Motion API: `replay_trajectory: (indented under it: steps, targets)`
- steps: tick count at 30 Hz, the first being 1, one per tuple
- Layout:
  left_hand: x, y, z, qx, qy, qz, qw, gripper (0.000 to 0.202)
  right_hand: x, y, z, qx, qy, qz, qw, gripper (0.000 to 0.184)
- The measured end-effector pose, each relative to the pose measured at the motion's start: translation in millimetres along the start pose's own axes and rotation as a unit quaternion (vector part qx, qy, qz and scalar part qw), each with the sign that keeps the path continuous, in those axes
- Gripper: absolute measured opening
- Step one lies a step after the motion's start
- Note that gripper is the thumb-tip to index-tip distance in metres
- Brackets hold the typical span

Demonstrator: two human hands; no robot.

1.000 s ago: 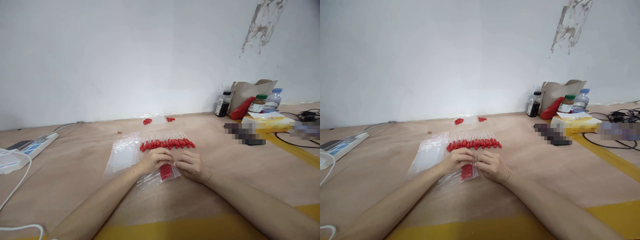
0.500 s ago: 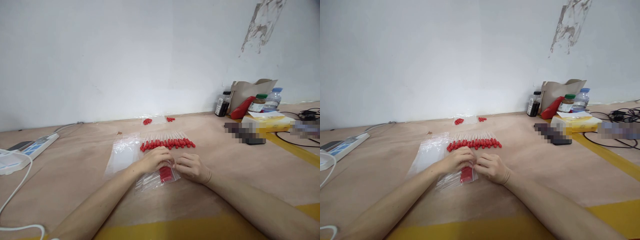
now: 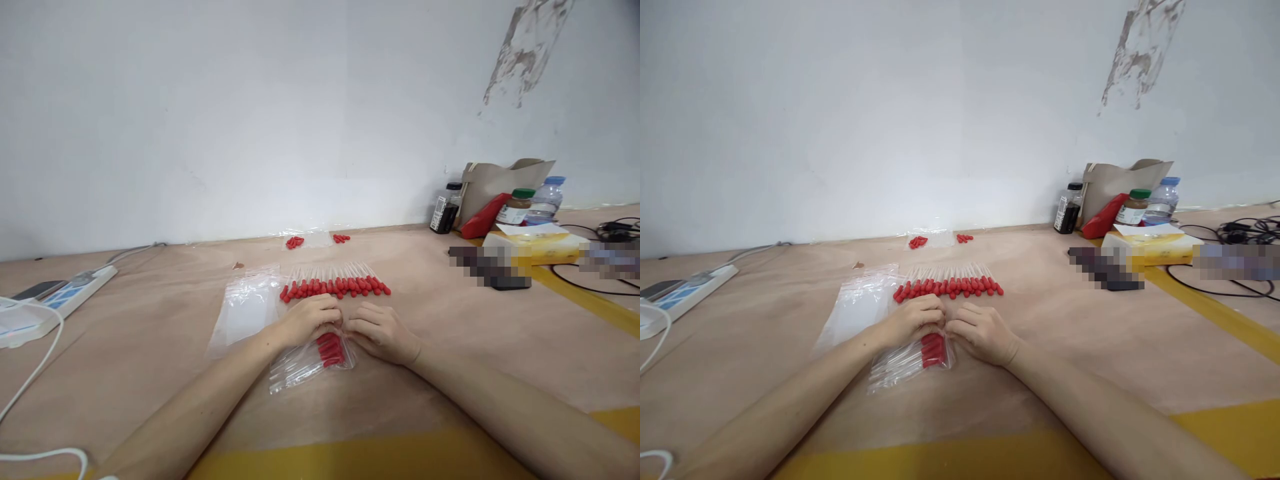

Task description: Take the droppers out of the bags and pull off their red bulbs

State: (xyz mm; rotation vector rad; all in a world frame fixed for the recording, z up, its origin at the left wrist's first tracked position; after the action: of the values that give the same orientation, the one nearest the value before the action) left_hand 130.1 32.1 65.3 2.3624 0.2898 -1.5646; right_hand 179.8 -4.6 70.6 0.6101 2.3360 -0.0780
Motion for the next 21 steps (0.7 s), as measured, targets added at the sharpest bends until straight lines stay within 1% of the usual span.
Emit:
replay_trajectory:
  steps: [5, 9, 12, 16, 19, 21]
  targets:
    - [0.1, 3, 0, 0.005, 0.004, 0.013, 1.0, 0.022, 1, -2, -1, -0.019, -0.011, 0.012, 1.0, 0.015]
    - [-3.2, 4, 0, 0.008, 0.028, 0.019, 0.999, 0.022, -1, -3, 1, -0.04, -0.002, 0.04, 0.998, 0.017]
    - [-4.8, 5, 0, 0.019, 0.05, -0.017, 0.998, 0.019, 0, -4, 2, -0.052, -0.007, 0.056, 0.997, 0.02]
    - [-6.4, 11, 3, 0.051, 0.094, -0.093, 0.99, 0.014, 1, -4, 3, -0.045, -0.007, 0.064, 0.997, 0.021]
    - [-5.5, 14, 5, 0.068, 0.118, -0.116, 0.984, 0.016, 2, -5, 4, -0.05, -0.018, 0.076, 0.996, 0.024]
    - [-2.5, 18, 6, 0.087, 0.117, -0.128, 0.981, 0.02, 6, -6, 4, -0.063, -0.04, 0.088, 0.993, 0.026]
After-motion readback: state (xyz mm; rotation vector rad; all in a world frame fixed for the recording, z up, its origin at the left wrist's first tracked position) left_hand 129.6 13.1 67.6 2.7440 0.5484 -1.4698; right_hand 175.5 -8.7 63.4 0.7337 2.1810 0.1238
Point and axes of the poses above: each hand's wrist, its own z-axis away from the middle knuckle, its own x-axis out of the palm, y = z × x, the point moved 10 cm from there along -z, towards the middle knuckle, and after that the axes turned 2 degrees about -x, right-handed, at the moved point
